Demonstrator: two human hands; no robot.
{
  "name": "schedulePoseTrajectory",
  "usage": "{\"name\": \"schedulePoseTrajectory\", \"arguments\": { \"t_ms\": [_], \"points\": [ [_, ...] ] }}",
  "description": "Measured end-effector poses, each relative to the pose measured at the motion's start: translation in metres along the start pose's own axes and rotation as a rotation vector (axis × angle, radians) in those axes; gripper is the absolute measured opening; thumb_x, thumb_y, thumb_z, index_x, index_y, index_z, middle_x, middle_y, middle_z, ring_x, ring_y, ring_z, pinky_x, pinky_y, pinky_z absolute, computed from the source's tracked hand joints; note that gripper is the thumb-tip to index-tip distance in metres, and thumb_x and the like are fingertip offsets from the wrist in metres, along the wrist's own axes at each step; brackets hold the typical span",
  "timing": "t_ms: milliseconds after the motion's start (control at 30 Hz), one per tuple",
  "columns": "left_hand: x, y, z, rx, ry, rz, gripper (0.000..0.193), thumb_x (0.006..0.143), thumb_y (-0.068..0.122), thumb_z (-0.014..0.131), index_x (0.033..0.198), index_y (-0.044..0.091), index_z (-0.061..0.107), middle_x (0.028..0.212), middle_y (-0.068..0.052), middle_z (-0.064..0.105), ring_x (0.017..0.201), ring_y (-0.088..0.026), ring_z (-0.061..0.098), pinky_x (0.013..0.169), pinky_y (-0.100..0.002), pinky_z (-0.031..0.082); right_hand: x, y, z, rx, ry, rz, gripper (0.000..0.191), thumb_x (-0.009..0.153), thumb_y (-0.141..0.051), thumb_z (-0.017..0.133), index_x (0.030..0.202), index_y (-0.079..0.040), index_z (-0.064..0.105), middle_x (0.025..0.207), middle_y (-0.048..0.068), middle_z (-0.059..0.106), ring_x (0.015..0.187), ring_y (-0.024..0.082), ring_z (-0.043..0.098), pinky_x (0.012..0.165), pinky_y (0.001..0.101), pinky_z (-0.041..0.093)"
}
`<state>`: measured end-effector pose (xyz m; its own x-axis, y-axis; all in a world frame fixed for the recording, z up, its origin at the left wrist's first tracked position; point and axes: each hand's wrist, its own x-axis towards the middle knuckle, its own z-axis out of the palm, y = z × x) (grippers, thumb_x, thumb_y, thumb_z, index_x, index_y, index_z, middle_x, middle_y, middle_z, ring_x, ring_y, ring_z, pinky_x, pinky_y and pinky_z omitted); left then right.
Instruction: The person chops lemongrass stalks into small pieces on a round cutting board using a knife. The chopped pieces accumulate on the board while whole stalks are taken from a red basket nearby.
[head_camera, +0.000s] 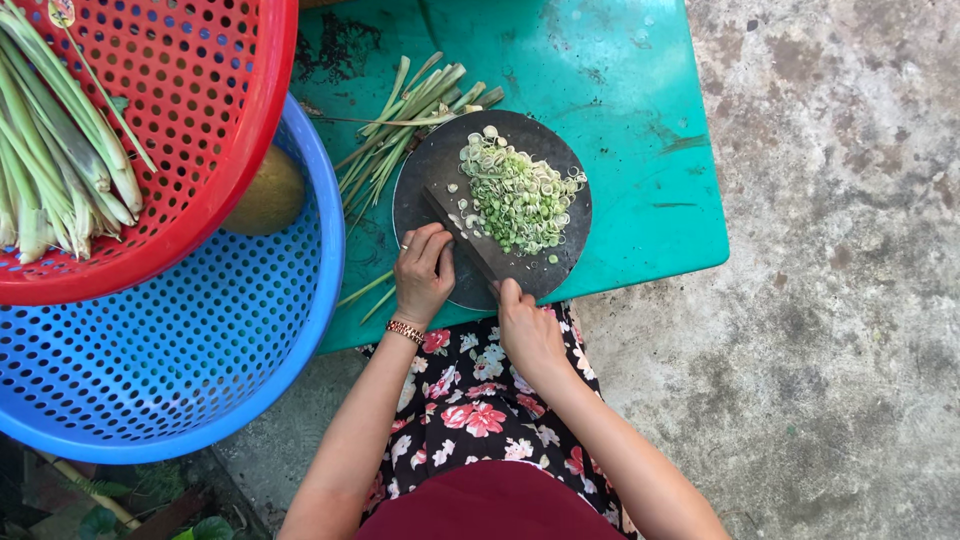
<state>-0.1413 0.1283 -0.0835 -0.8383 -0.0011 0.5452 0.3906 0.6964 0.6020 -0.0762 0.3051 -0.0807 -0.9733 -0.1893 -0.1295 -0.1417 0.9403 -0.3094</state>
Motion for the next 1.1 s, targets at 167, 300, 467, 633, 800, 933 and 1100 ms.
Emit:
{"name": "schedulePoseTrajectory", "arguments": {
  "t_ms": [167, 300, 467, 633, 800, 933, 1100],
  "points": [
    [-0.001, 0.002, -0.003, -0.030, -0.005, 0.003, 0.019, 0.087, -0.003, 0.069, 0.104, 0.005, 0.066, 0.110, -0.010, 0.066, 0.099, -0.032, 0.064, 0.085, -0.042, 0.053, 0.000, 0.006, -0.016, 0.156, -0.095, -0.007, 0.021, 0.103, -0.023, 0.052, 0.110, -0.005, 0.042, 0.075, 0.022, 0.070, 0.065, 0.044, 0.069, 0.055, 0.0545, 0.053],
    [-0.001, -0.001, -0.001, 0.016, -0.001, 0.006, 0.017, 0.086, -0.003, 0.070, 0.101, 0.004, 0.064, 0.110, -0.010, 0.065, 0.099, -0.032, 0.063, 0.085, -0.042, 0.053, -0.038, 0.007, -0.026, 0.025, -0.133, 0.018, 0.019, 0.102, -0.021, 0.050, 0.107, -0.005, 0.042, 0.078, 0.022, 0.069, 0.063, 0.042, 0.070, 0.052, 0.0519, 0.055],
    [0.000, -0.006, 0.000, -0.009, -0.014, 0.000, 0.017, 0.086, -0.003, 0.069, 0.101, 0.004, 0.063, 0.111, -0.010, 0.066, 0.098, -0.031, 0.064, 0.085, -0.041, 0.054, -0.049, 0.011, -0.016, -0.033, -0.177, 0.073, 0.014, 0.101, -0.015, 0.048, 0.108, -0.004, 0.041, 0.083, 0.023, 0.069, 0.063, 0.040, 0.072, 0.052, 0.0503, 0.057],
    [0.001, -0.004, -0.002, -0.021, -0.018, 0.012, 0.018, 0.087, -0.003, 0.070, 0.103, 0.005, 0.065, 0.110, -0.009, 0.066, 0.098, -0.031, 0.064, 0.085, -0.041, 0.053, 0.004, -0.001, 0.001, -0.003, -0.007, -0.004, 0.017, 0.103, -0.017, 0.050, 0.108, -0.004, 0.041, 0.079, 0.024, 0.068, 0.063, 0.044, 0.070, 0.054, 0.0518, 0.056],
    [-0.002, -0.002, -0.004, -0.043, -0.012, 0.002, 0.016, 0.089, -0.002, 0.070, 0.102, 0.005, 0.065, 0.108, -0.009, 0.065, 0.098, -0.031, 0.064, 0.084, -0.041, 0.053, -0.009, 0.005, -0.017, 0.162, -0.132, 0.023, 0.022, 0.103, -0.024, 0.052, 0.111, -0.006, 0.041, 0.072, 0.023, 0.068, 0.064, 0.046, 0.068, 0.053, 0.0562, 0.053],
    [-0.003, -0.004, -0.002, -0.012, -0.017, 0.006, 0.017, 0.087, -0.004, 0.069, 0.101, 0.004, 0.063, 0.110, -0.010, 0.065, 0.099, -0.032, 0.064, 0.084, -0.042, 0.054, -0.050, 0.006, -0.029, 0.056, -0.091, 0.006, 0.019, 0.101, -0.021, 0.051, 0.106, -0.005, 0.042, 0.076, 0.022, 0.067, 0.058, 0.043, 0.069, 0.047, 0.0533, 0.054],
    [-0.001, -0.007, 0.000, -0.007, -0.011, 0.014, 0.017, 0.087, -0.004, 0.069, 0.101, 0.003, 0.063, 0.111, -0.011, 0.065, 0.098, -0.033, 0.063, 0.085, -0.042, 0.053, -0.041, 0.005, -0.014, -0.045, -0.085, 0.016, 0.013, 0.099, -0.012, 0.047, 0.107, -0.003, 0.042, 0.079, 0.022, 0.068, 0.059, 0.039, 0.070, 0.046, 0.0475, 0.056]
  ]
}}
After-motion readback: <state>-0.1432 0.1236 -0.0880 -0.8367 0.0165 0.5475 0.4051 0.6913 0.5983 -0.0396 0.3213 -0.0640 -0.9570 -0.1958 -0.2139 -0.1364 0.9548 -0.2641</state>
